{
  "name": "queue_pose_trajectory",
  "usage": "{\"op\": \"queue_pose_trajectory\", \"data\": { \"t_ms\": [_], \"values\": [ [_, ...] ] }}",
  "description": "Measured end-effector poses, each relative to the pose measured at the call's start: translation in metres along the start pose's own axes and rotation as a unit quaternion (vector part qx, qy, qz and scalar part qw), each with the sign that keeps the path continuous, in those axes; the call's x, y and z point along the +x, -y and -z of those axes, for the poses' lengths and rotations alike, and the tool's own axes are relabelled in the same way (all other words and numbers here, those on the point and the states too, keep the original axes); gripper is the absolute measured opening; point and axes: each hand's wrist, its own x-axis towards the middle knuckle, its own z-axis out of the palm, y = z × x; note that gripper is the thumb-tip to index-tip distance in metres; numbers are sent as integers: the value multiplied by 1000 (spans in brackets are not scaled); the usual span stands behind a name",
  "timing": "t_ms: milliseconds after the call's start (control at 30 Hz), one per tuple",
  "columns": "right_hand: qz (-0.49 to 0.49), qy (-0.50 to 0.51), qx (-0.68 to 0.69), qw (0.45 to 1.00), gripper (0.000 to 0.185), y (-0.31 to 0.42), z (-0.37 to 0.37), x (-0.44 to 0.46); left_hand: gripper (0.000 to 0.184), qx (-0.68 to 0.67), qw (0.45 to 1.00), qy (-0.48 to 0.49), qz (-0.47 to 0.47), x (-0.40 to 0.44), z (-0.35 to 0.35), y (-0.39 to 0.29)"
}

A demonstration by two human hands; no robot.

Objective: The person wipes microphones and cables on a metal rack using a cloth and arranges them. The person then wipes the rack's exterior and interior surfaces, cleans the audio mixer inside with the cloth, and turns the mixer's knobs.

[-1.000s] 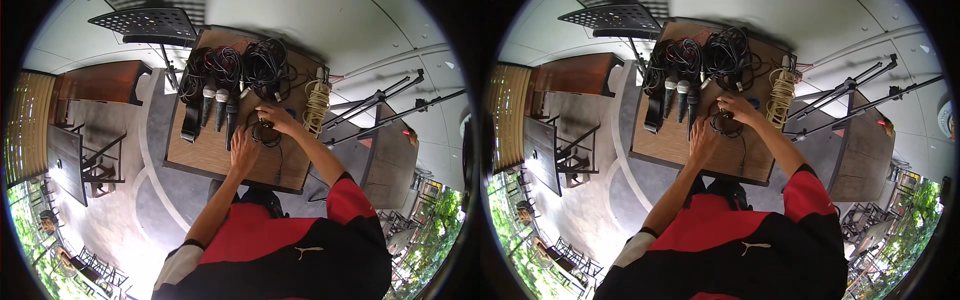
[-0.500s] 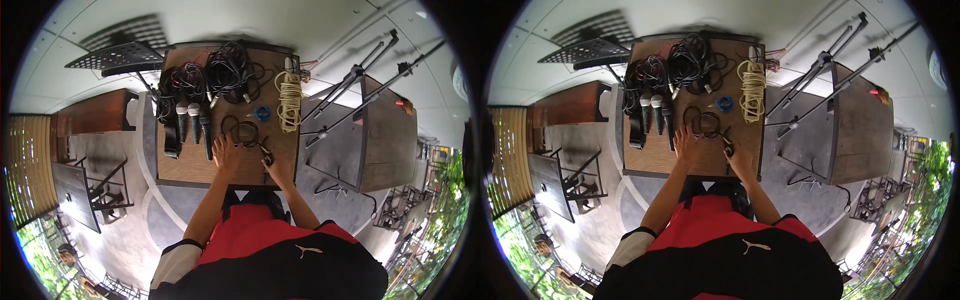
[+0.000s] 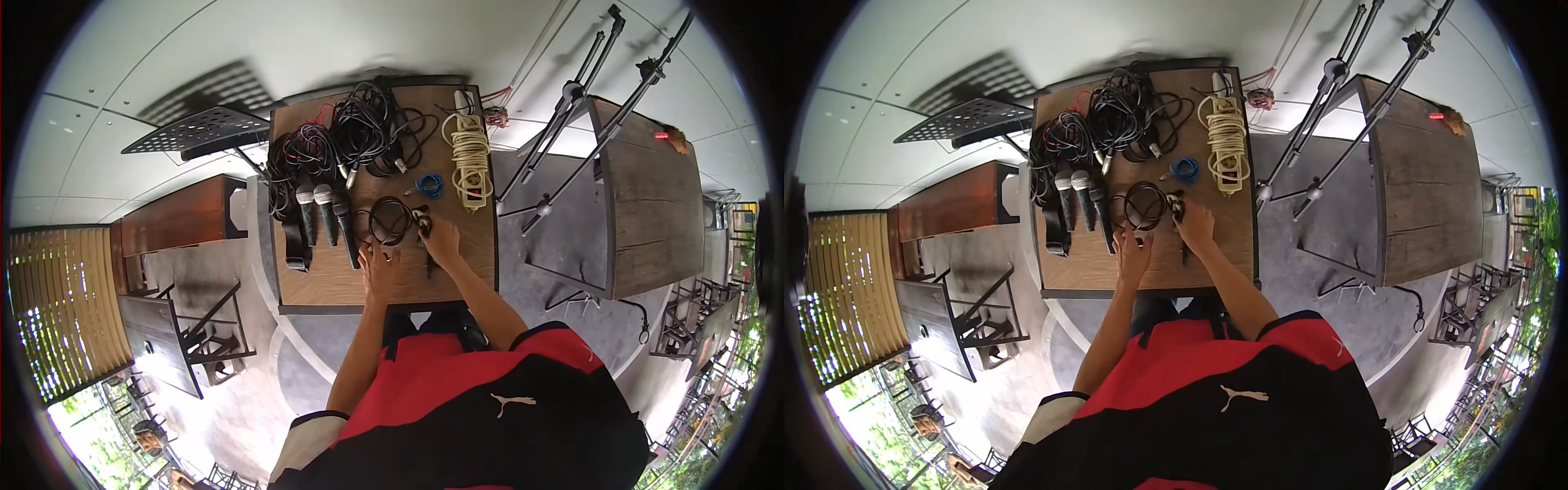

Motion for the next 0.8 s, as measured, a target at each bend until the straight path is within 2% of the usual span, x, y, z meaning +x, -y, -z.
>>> {"op": "queue_pose_trajectory", "data": {
  "t_ms": [33,133,267,333,367,433,467,533,567,633,667,700,800],
  "values": [
    [18,-39,-13,999,27,1,-8,4,67,-1,1000,-2,3,1,-2,4],
    [1,-55,24,998,27,12,-21,19,73,-54,998,6,-12,4,-5,6],
    [-49,-28,92,994,28,28,-19,28,76,-49,999,-3,-14,2,-3,-2],
    [-35,-90,137,986,29,17,-43,34,80,16,998,-47,-39,-1,17,-29],
    [-33,-89,134,986,29,10,-49,35,84,52,995,-46,-76,0,16,-32],
    [32,-46,101,993,29,4,-42,37,87,68,986,3,-150,2,25,-45],
    [35,-46,98,994,29,1,-38,39,92,40,987,0,-158,4,24,-49],
    [-19,89,67,994,31,18,2,41,93,57,987,18,-151,7,23,-53],
    [-18,88,66,994,31,24,16,42,94,76,986,39,-146,9,23,-54],
    [52,-92,-26,994,43,28,34,43,96,97,985,38,-138,12,16,-49],
    [58,-104,-60,991,56,24,34,52,95,114,984,38,-129,12,13,-47],
    [55,-104,-60,991,56,23,37,57,95,131,983,39,-121,11,11,-45],
    [29,38,-188,981,60,16,45,72,94,156,980,45,-115,9,6,-42]
  ]
}}
